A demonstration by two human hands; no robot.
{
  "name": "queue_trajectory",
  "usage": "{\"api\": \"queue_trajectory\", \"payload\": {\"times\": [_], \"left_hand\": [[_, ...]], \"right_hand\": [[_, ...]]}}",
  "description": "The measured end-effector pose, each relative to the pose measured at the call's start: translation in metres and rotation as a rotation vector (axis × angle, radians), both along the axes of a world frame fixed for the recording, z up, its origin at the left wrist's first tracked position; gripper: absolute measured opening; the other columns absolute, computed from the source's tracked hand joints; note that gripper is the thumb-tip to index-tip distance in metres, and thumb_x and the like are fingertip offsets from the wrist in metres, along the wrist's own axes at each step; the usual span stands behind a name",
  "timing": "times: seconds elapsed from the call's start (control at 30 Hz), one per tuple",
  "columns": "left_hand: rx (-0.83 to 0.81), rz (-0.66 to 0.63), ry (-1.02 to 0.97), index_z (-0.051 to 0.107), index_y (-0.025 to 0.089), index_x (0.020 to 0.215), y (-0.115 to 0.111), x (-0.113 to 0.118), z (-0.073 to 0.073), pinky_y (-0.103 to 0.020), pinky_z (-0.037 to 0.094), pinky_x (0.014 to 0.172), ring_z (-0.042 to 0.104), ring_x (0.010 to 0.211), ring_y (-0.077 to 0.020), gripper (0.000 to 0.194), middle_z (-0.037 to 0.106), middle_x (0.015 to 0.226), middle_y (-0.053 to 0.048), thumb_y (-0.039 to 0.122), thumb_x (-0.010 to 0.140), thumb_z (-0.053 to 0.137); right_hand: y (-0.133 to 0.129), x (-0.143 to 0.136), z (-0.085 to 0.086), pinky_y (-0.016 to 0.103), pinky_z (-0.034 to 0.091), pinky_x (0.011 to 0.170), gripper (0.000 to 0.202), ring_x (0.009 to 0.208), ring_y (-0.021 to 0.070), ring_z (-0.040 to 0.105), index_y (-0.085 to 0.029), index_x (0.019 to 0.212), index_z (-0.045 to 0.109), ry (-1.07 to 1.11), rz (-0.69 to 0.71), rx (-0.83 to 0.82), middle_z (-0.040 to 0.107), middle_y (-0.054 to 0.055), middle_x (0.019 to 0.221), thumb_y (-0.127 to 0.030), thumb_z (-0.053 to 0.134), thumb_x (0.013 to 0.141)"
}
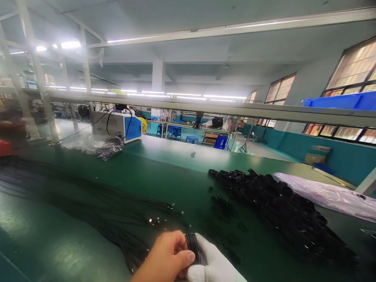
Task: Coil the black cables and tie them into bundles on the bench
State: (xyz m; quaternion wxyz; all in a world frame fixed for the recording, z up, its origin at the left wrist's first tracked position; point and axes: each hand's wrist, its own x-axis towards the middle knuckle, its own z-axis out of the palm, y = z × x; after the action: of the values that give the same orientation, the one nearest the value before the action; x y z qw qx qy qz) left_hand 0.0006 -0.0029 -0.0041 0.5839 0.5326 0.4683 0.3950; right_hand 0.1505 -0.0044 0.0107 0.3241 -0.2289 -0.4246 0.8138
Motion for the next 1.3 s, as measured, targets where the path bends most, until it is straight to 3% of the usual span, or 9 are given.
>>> {"api": "queue_trajectory", "payload": {"times": [0.13, 0.23, 0.37, 0.53, 0.63, 0.83, 1.0, 1.17, 1.3], "left_hand": [[-0.029, -0.086, -0.125, 0.046, 0.018, 0.068, 0.000, -0.003, 0.008, -0.023, 0.040, 0.056, 0.051, 0.053, -0.0113, 0.020, 0.055, 0.056, 0.003, 0.035, 0.070, 0.057], [0.039, -0.036, 0.081, 0.049, 0.018, 0.067, -0.001, -0.006, 0.015, -0.025, 0.042, 0.057, 0.055, 0.057, -0.0145, 0.019, 0.058, 0.059, 0.001, 0.034, 0.077, 0.051], [0.424, 0.241, 0.516, 0.061, 0.021, 0.089, -0.006, -0.005, 0.013, -0.026, 0.044, 0.069, 0.059, 0.076, -0.0175, 0.021, 0.063, 0.086, -0.002, 0.013, 0.074, 0.048], [0.731, 0.278, 0.610, 0.065, 0.020, 0.087, -0.005, -0.002, -0.003, -0.026, 0.044, 0.070, 0.060, 0.077, -0.0178, 0.031, 0.062, 0.081, -0.004, 0.003, 0.077, 0.041], [0.690, 0.278, 0.560, 0.065, 0.020, 0.085, 0.000, -0.002, -0.003, -0.025, 0.044, 0.068, 0.060, 0.074, -0.0164, 0.031, 0.061, 0.079, -0.002, 0.001, 0.074, 0.044], [0.503, 0.296, 0.342, 0.065, 0.019, 0.075, 0.009, -0.002, 0.002, -0.023, 0.044, 0.064, 0.058, 0.071, -0.0149, 0.026, 0.059, 0.074, 0.000, 0.002, 0.069, 0.046], [0.619, 0.240, 0.431, 0.066, 0.018, 0.079, 0.016, 0.000, 0.010, -0.023, 0.041, 0.064, 0.055, 0.070, -0.0133, 0.031, 0.057, 0.076, 0.000, 0.000, 0.069, 0.043], [0.370, 0.013, 0.246, 0.068, 0.020, 0.097, 0.020, -0.020, 0.032, -0.026, 0.044, 0.074, 0.057, 0.082, -0.0163, 0.028, 0.063, 0.092, -0.001, 0.014, 0.073, 0.056], [0.174, -0.290, -0.028, 0.063, 0.023, 0.116, 0.022, -0.037, 0.028, -0.031, 0.043, 0.087, 0.058, 0.098, -0.0205, 0.044, 0.064, 0.112, -0.002, 0.017, 0.073, 0.061]], "right_hand": [[0.006, 0.003, -0.008, 0.037, 0.047, 0.078, 0.053, 0.086, 0.0189, 0.057, -0.016, 0.109, 0.055, 0.016, 0.061, -0.012, 0.057, 0.005, 0.090, -0.029, 0.078, 0.063], [0.009, 0.004, -0.010, 0.037, 0.048, 0.078, 0.051, 0.089, 0.0190, 0.056, -0.016, 0.109, 0.057, 0.008, 0.063, -0.001, 0.055, 0.007, 0.097, -0.027, 0.078, 0.064], [0.010, 0.002, -0.012, 0.030, 0.049, 0.069, 0.048, 0.089, 0.0189, 0.057, -0.018, 0.103, 0.059, 0.028, 0.040, 0.006, 0.055, 0.006, 0.102, -0.027, 0.079, 0.061], [0.014, -0.002, -0.017, 0.034, 0.050, 0.065, 0.052, 0.081, 0.0216, 0.062, -0.017, 0.105, 0.057, 0.044, 0.039, 0.089, 0.057, 0.008, 0.101, -0.028, 0.080, 0.059], [0.014, -0.004, -0.020, 0.034, 0.050, 0.068, 0.056, 0.090, 0.0245, 0.062, -0.017, 0.108, 0.056, 0.058, 0.052, 0.054, 0.054, 0.010, 0.109, -0.030, 0.080, 0.059], [0.011, -0.008, -0.021, 0.029, 0.047, 0.064, 0.053, 0.080, 0.0171, 0.057, -0.017, 0.102, 0.057, 0.066, -0.049, -0.002, 0.055, 0.005, 0.092, -0.031, 0.081, 0.058], [0.009, -0.003, -0.014, 0.031, 0.049, 0.071, 0.056, 0.087, 0.0180, 0.060, -0.019, 0.113, 0.054, 0.041, -0.085, 0.017, 0.054, 0.007, 0.107, -0.034, 0.078, 0.064], [0.014, 0.009, -0.022, 0.029, 0.046, 0.074, 0.039, 0.083, 0.0161, 0.063, -0.011, 0.114, 0.057, 0.244, 0.122, -0.165, 0.063, 0.010, 0.103, -0.034, 0.060, 0.082], [0.015, 0.008, -0.027, 0.028, 0.046, 0.075, 0.049, 0.084, 0.0181, 0.064, -0.004, 0.109, 0.062, 0.322, 0.218, -0.294, 0.066, 0.014, 0.106, -0.042, 0.055, 0.078]]}}
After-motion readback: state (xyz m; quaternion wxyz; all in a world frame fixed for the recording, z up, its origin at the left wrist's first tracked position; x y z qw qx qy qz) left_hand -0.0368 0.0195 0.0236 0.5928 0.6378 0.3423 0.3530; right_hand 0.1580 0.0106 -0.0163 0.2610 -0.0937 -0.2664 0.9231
